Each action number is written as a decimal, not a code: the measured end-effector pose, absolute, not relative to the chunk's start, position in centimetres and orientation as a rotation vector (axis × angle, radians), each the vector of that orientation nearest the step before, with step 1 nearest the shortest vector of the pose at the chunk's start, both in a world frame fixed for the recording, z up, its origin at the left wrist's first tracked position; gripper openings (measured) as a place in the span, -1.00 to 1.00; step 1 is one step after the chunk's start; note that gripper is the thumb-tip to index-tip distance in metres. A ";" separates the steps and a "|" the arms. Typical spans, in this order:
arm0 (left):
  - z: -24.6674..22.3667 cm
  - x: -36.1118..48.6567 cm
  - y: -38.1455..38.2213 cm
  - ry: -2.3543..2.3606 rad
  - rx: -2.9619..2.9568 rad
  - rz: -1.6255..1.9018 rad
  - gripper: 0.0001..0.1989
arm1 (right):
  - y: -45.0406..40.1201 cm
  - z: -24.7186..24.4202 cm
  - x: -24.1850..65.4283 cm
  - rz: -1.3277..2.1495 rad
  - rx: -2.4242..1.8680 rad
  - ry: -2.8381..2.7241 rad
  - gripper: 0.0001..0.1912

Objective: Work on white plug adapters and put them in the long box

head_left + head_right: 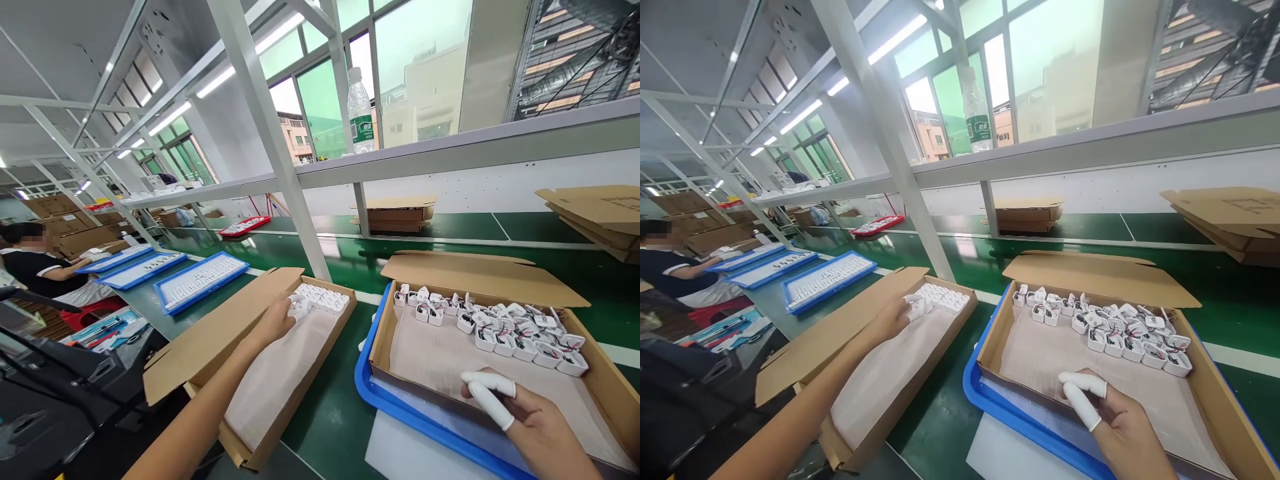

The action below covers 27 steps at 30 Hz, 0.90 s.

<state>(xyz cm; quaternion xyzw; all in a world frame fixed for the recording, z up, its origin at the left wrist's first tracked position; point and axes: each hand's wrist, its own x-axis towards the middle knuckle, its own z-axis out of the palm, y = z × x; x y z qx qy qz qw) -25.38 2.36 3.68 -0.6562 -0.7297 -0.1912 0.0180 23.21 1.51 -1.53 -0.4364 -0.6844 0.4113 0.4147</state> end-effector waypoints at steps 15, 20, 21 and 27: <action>-1.8 -28.4 6.3 -2.185 -2.089 -0.533 -0.81 | 2.0 -2.3 23.8 1.097 -1.057 -1.822 -0.69; 1.0 -28.5 5.7 -2.274 -1.914 -0.687 -0.61 | 2.0 -3.0 24.1 1.068 -1.063 -1.828 -0.73; 1.4 -28.4 5.5 -2.299 -1.907 -0.696 -0.60 | 2.0 -3.2 24.2 1.066 -1.060 -1.831 -0.73; 0.9 -26.7 4.7 -2.377 -2.155 -0.545 -0.70 | 2.2 -3.5 24.3 1.083 -1.069 -1.841 -0.74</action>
